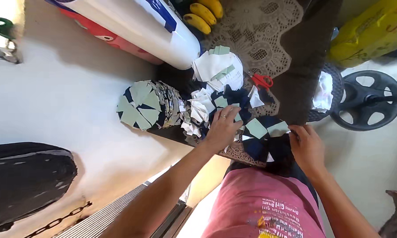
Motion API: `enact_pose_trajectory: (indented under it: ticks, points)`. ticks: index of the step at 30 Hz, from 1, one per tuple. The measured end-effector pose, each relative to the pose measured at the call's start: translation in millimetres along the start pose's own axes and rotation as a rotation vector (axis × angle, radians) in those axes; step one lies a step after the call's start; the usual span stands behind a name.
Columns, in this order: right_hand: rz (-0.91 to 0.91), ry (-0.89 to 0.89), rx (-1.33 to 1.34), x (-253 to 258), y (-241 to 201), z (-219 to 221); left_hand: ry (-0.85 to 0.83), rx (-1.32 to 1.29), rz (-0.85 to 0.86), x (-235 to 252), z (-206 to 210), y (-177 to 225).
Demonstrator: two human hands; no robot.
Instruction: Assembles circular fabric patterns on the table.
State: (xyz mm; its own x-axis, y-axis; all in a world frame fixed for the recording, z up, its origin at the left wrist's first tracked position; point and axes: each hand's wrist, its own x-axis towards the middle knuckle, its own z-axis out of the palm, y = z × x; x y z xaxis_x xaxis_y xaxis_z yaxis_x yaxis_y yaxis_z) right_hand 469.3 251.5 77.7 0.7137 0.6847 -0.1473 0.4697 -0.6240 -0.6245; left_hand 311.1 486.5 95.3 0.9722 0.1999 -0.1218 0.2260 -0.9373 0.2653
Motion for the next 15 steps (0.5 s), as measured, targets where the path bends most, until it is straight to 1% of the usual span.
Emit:
enact_pose_trajectory:
  ticks: [2, 3, 9, 11, 13, 15]
  points:
    - [-0.007, 0.017, 0.003, -5, -1, 0, -0.012, 0.055, 0.119, 2, -1, -11]
    - [-0.010, 0.030, 0.005, -7, -1, 1, -0.021, 0.074, 0.152, 4, -2, -14]
    - [-0.001, 0.092, 0.018, -21, 1, 3, -0.040, 0.109, 0.247, 14, 0, -22]
    - [0.005, 0.105, 0.023, -26, 1, 4, -0.038, 0.075, 0.251, 14, 0, -22]
    - [0.013, 0.103, 0.039, -29, 0, 5, -0.024, 0.046, 0.220, 13, -1, -19]
    - [0.013, 0.086, 0.045, -30, -4, 7, -0.068, 0.060, 0.175, 14, -4, -12]
